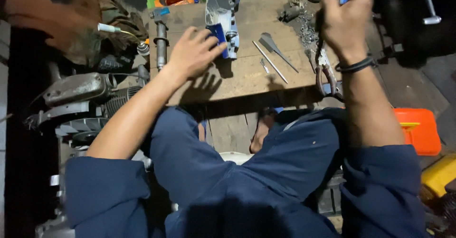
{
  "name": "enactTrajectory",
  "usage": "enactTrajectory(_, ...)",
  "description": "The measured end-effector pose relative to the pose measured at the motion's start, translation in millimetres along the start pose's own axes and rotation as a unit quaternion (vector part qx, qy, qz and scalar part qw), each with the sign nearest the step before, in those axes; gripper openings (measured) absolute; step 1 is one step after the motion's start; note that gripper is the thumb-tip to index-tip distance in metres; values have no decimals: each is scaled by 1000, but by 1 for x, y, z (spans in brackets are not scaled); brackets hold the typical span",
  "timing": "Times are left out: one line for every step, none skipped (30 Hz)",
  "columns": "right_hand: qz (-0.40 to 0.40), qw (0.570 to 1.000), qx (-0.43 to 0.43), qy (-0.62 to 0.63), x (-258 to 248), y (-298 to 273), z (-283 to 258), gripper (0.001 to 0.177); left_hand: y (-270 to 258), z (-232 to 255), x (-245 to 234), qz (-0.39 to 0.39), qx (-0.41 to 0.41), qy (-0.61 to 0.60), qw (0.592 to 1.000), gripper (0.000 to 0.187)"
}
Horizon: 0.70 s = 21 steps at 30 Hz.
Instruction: The person sits on the floor and uses a metal file to smooth the edges of a blue metal part. They hold the part with one hand and file it with the other, turning the part to work on different sides.
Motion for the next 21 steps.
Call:
enactTrajectory(-40, 997, 68, 20, 13, 2, 4, 26, 9, 2, 2, -44, 11, -4, 999, 67)
enactTrajectory(-81, 987, 134, 40, 27, 3, 7, 44, 19, 4, 4, -89, 22, -8, 996, 64)
enactTrajectory(-83, 986, 136, 43, 36, 3, 14, 44, 28, 4, 9, -92, 21, -10, 996, 64)
enactTrajectory(-113, 980, 164, 31, 48, 2, 23, 49, 37, 4, 10, -47, 15, 10, 999, 55)
enactTrajectory(-144, 971, 190, 19, 60, 1, 32, 54, 46, 4, 11, -2, 9, 28, 1000, 50)
enactTrajectory(-147, 970, 192, 21, 68, -2, 32, 54, 57, 3, -3, -6, 7, 26, 1000, 50)
enactTrajectory(-185, 960, 208, 28, 79, -7, 33, 47, 64, -7, -15, 0, -94, -63, 994, 56)
enactTrajectory(-222, 949, 223, 36, 89, -12, 34, 41, 71, -15, -26, 5, -195, -150, 969, 63)
enactTrajectory(-223, 949, 221, 39, 94, -20, 42, 41, 75, -17, -14, 4, -197, -148, 969, 63)
enactTrajectory(-253, 943, 215, 25, 101, -29, 50, 46, 71, -28, -3, 98, -336, -242, 905, 77)
enactTrajectory(-281, 937, 206, 9, 107, -35, 59, 56, 67, -38, 11, 193, -460, -327, 803, 95)
enactTrajectory(-282, 938, 203, 9, 110, -33, 59, 56, 68, -30, 20, 196, -462, -325, 802, 95)
enactTrajectory(-291, 926, 240, -11, 112, -34, 61, 52, 65, -21, 35, 221, -514, -407, 722, 106)
enactTrajectory(-299, 912, 278, -31, 114, -36, 64, 50, 63, -9, 50, 244, -556, -483, 631, 117)
enactTrajectory(-299, 913, 275, -30, 119, -33, 67, 50, 65, -9, 52, 246, -557, -481, 631, 117)
enactTrajectory(-310, 909, 275, -43, 124, -32, 69, 51, 68, -8, 57, 261, -564, -511, 594, 114)
enactTrajectory(-321, 905, 275, -55, 129, -32, 72, 53, 70, -5, 62, 275, -569, -539, 556, 111)
enactTrajectory(-320, 905, 274, -54, 130, -30, 71, 53, 71, -7, 64, 276, -569, -538, 557, 111)
enactTrajectory(-328, 899, 287, -43, 131, -30, 72, 54, 72, -6, 69, 272, -582, -547, 537, 107)
enactTrajectory(-336, 893, 299, -33, 131, -30, 72, 56, 74, -5, 74, 267, -595, -556, 516, 102)
enactTrajectory(-337, 892, 299, -32, 131, -30, 74, 56, 75, -7, 84, 267, -597, -554, 515, 102)
Point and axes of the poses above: each hand's wrist, its own y-axis towards the middle knuckle, its own x-axis out of the palm, z = x × y, the point moved 4 cm from there along y, towards the middle knuckle, and after that the axes turned 13 degrees about x, right-handed, at the moved point
